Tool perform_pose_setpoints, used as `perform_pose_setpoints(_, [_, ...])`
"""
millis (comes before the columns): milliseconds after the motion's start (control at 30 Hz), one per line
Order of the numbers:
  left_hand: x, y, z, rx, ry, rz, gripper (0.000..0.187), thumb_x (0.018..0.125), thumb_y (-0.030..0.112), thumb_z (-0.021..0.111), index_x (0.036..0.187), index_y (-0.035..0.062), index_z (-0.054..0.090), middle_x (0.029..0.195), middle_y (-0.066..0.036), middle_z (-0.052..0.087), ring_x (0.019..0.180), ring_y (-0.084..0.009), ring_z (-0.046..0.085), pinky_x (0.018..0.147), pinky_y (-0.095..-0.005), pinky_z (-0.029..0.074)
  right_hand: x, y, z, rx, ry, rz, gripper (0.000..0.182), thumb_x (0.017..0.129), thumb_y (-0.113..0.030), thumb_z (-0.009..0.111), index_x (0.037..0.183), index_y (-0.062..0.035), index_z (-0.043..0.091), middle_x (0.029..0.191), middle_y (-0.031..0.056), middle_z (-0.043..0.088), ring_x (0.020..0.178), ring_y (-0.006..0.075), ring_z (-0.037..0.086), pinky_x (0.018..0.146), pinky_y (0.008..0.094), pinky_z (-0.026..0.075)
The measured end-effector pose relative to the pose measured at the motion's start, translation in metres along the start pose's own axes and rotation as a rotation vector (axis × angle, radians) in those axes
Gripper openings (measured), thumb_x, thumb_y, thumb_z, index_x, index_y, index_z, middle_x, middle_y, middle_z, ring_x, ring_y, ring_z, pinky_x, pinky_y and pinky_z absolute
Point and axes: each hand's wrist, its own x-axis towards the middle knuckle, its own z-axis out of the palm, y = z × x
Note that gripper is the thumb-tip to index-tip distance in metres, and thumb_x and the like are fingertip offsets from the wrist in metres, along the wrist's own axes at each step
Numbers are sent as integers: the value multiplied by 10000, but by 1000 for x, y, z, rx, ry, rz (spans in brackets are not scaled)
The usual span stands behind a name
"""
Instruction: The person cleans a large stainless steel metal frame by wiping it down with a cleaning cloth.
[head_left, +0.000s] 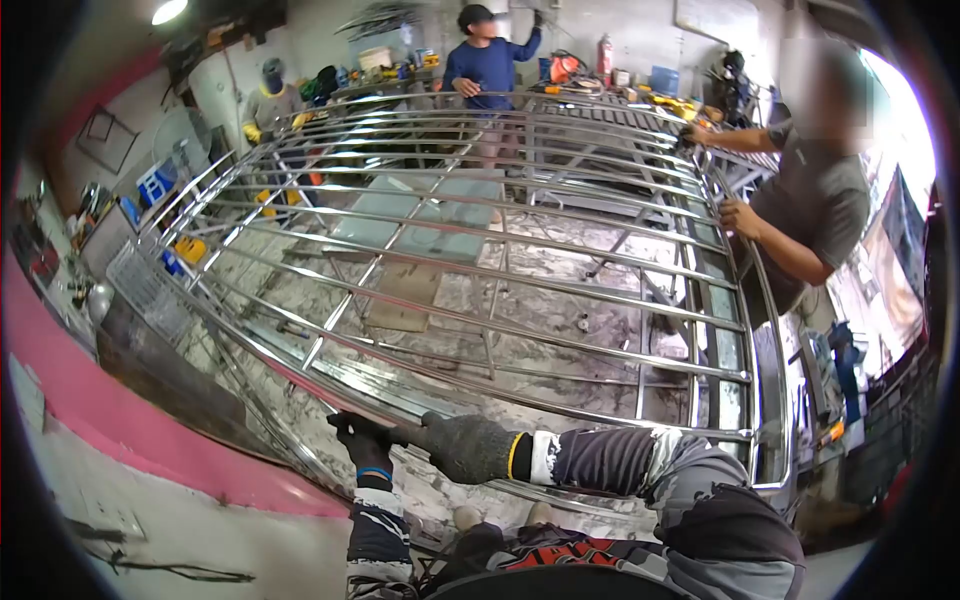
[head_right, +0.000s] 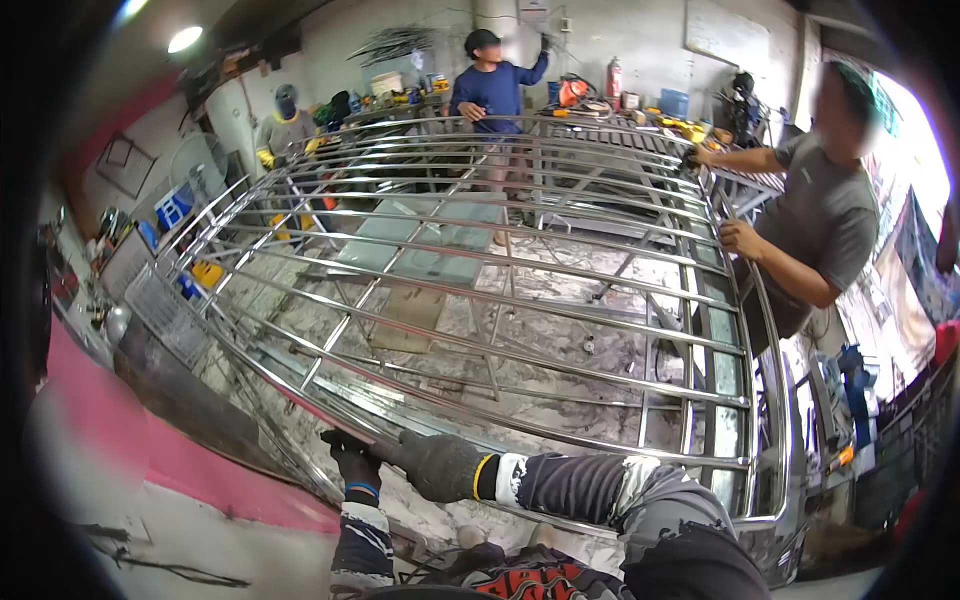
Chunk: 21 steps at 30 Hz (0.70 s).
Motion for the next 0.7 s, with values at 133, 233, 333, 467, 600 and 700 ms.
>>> perform_pose_setpoints(133, [41, 0, -7, 18, -231, -93, 589, 925, 761, 481, 977, 192, 623, 792, 7, 622, 603, -180, 567, 490, -339, 414, 1, 12, 15, 22, 114, -4, 704, 926, -131, 559, 1575, -195, 295, 1108, 268, 658, 902, 452, 690, 747, 541, 543])
perform_pose_setpoints(233, [104, 2, -29, -248, -829, -239, 571, 919, 745, 503, 977, 190, 626, 776, -4, 609, 587, -183, 557, 476, -352, 418, 4, 4, 3, 25, 21, 88, 763, 916, -112, 553, 1609, -168, 237, 1073, 278, 697, 903, 436, 702, 756, 533, 536])
perform_pose_setpoints(333, [67, -11, -13, -120, -104, -190, 530, 956, 709, 469, 1007, 208, 637, 789, 0, 592, 687, -198, 577, 546, -370, 476, 12, 5, 13, -51, 38, 110, 754, 932, -144, 558, 1611, -147, 229, 1032, 271, 708, 932, 429, 705, 789, 530, 533])
perform_pose_setpoints(467, [6, -71, -10, -176, -276, -201, 666, 995, 712, 397, 1399, 204, 544, 1319, -45, 610, 1186, -241, 597, 930, -445, 534, 24, -4, 5, -32, 17, 162, 707, 977, -307, 597, 1584, -138, 278, 1062, 284, 701, 986, 462, 687, 827, 541, 531])
perform_pose_setpoints(600, [-6, -66, 1, -254, -426, -216, 733, 992, 688, 457, 1484, 145, 471, 1452, -70, 546, 1328, -265, 515, 1115, -460, 426, 45, 0, 13, 54, 47, 158, 695, 964, -357, 587, 1565, -132, 318, 1098, 297, 691, 1027, 466, 676, 871, 541, 522])
perform_pose_setpoints(700, [5, -71, -2, -137, -406, -68, 731, 991, 690, 452, 1468, 137, 495, 1418, -89, 568, 1302, -272, 546, 1124, -458, 423, 42, -1, 6, 81, 47, 197, 686, 957, -381, 594, 1545, -120, 358, 1171, 302, 673, 1083, 471, 655, 933, 542, 504])
